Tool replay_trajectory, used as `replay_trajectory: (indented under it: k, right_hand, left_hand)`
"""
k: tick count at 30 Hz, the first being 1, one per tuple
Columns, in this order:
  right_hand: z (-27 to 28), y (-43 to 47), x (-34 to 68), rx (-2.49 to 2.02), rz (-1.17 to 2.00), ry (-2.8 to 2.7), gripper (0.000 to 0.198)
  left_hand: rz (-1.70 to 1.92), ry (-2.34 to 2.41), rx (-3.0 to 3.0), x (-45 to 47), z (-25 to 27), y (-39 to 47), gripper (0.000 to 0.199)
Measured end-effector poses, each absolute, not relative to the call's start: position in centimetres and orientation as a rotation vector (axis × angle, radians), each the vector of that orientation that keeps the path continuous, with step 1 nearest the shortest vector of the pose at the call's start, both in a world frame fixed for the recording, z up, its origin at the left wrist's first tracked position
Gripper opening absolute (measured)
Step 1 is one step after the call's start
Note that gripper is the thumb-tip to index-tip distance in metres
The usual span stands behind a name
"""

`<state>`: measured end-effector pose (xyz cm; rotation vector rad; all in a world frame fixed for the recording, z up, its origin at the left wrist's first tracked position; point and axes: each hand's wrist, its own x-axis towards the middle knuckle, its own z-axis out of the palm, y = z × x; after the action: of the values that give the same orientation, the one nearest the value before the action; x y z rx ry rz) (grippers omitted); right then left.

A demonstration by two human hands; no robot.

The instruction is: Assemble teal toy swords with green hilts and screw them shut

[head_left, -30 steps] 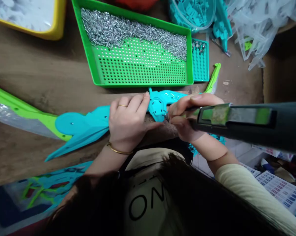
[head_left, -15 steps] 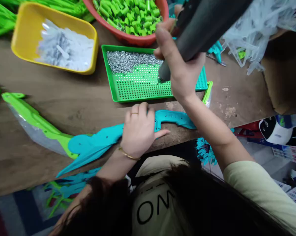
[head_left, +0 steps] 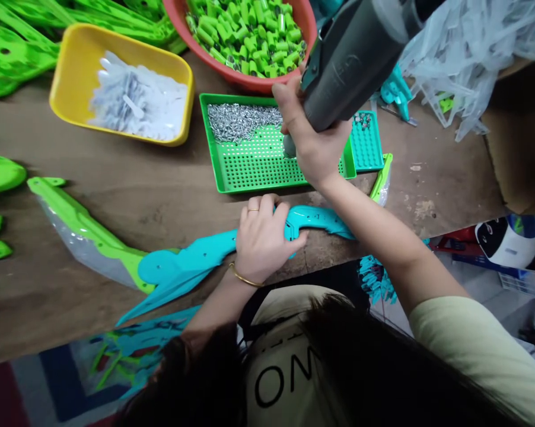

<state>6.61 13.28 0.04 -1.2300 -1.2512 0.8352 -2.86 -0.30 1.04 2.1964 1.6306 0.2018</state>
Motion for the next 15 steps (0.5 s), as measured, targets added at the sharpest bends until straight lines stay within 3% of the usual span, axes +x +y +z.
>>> replay_trajectory:
  k: [8, 15]
  right_hand:
    - [-0.6, 13.4, 6.7, -1.135, 0.814, -1.268, 0.036]
    - [5.5, 11.3, 7.9, -0.925, 0.773, -1.186, 0.028]
  left_hand:
    - [0.225, 1.624, 2.197, -2.7, 0.7, -0.5, 0.045]
    - [0.159, 1.675, 2.164, -2.3, 1.3, 0.0, 0.042]
